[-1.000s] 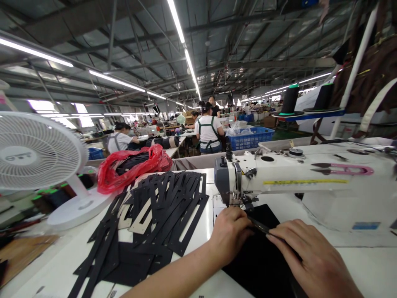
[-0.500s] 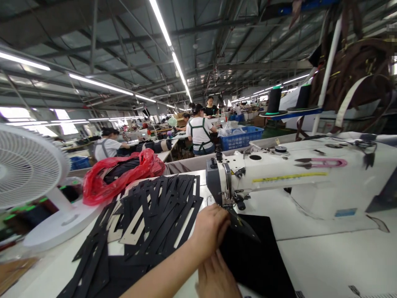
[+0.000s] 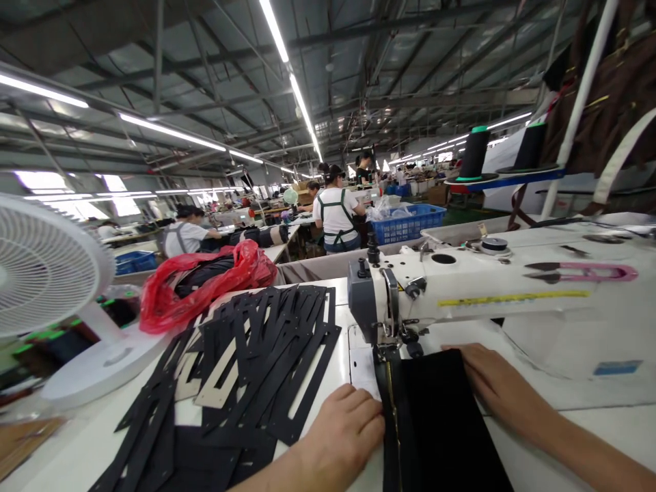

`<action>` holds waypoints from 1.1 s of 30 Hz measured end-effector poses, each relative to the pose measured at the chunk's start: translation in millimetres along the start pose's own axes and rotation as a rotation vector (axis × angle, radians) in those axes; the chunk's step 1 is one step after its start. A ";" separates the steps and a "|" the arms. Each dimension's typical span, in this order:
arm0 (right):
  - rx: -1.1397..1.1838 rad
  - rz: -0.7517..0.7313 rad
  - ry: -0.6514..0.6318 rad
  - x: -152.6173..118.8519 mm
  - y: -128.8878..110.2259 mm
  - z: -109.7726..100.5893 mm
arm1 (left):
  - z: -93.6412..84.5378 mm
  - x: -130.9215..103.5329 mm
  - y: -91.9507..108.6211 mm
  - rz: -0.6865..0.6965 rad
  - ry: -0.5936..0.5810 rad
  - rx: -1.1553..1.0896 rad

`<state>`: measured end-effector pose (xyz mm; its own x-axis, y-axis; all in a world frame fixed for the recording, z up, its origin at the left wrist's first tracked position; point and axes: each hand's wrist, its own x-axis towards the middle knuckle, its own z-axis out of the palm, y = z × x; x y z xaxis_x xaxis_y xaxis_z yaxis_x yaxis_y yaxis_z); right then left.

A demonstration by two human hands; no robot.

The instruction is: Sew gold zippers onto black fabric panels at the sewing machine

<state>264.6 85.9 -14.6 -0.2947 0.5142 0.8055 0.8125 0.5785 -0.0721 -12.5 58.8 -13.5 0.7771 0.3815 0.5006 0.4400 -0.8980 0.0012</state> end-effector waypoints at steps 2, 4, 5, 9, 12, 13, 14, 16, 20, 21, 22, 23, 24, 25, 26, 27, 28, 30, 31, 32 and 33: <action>0.103 0.019 -0.123 2.7 12.2 -1.3 | -0.1 1.2 0.2 -0.083 -0.040 -0.048; 0.226 0.121 -0.226 1.3 17.5 1.7 | 0.9 7.1 -3.1 -0.189 -0.054 -0.091; 0.284 0.192 -0.261 -0.1 18.9 4.1 | 2.4 10.5 -5.7 -0.232 -0.065 -0.099; 0.461 0.491 -0.302 -2.9 26.0 13.3 | 11.8 19.6 -13.2 -0.311 -0.102 -0.045; 0.587 0.681 -0.367 1.9 33.7 16.6 | 14.8 20.3 -11.6 -0.307 -0.135 0.011; 0.623 0.717 -0.410 4.2 35.7 17.1 | 14.3 20.3 -10.1 -0.302 -0.149 0.023; 0.655 0.741 -0.458 6.7 37.3 17.6 | 13.4 20.5 -8.5 -0.301 -0.161 0.031; 0.707 0.758 -0.528 11.2 39.0 18.1 | 11.6 21.5 -5.9 -0.310 -0.181 0.042; 0.816 0.748 -0.583 17.7 39.7 15.9 | 16.8 21.0 -6.7 -0.327 -0.166 0.060; 0.837 0.745 -0.595 18.8 39.5 14.7 | 21.3 19.1 -8.7 -0.319 -0.145 0.065; 0.852 0.743 -0.607 19.5 39.1 13.4 | 27.3 16.4 -11.6 -0.302 -0.109 0.072; 0.861 0.742 -0.616 20.0 38.3 12.4 | 34.6 13.3 -15.3 -0.277 -0.066 0.076; 0.866 0.738 -0.621 20.1 37.2 11.9 | 42.5 10.0 -19.6 -0.243 -0.006 0.090; 0.866 0.734 -0.618 19.8 35.8 12.0 | 50.6 6.8 -24.1 -0.192 0.079 0.106; 0.860 0.727 -0.610 19.2 34.1 12.7 | 58.2 4.0 -28.6 -0.163 0.143 0.112; 0.849 0.721 -0.599 18.3 32.1 14.0 | 64.4 1.6 -32.7 -0.141 0.218 0.126; 0.831 0.718 -0.586 17.1 29.8 15.6 | 69.1 -0.4 -36.2 -0.122 0.268 0.143; 0.782 0.715 -0.549 14.3 24.7 19.5 | 73.4 -3.3 -41.3 -0.097 0.267 0.172; 0.755 0.713 -0.529 12.8 22.3 21.5 | 73.9 -4.3 -43.3 -0.088 0.244 0.182; 0.728 0.708 -0.512 11.4 20.4 23.6 | 74.1 -4.9 -45.1 -0.079 0.218 0.190; 0.705 0.700 -0.500 10.1 19.0 25.8 | 74.4 -5.1 -46.9 -0.075 0.198 0.197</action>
<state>264.1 118.4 -22.9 -0.1814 0.9735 0.1393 0.4581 0.2090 -0.8640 -3.7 115.3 -80.5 0.6446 0.3771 0.6650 0.5870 -0.8015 -0.1144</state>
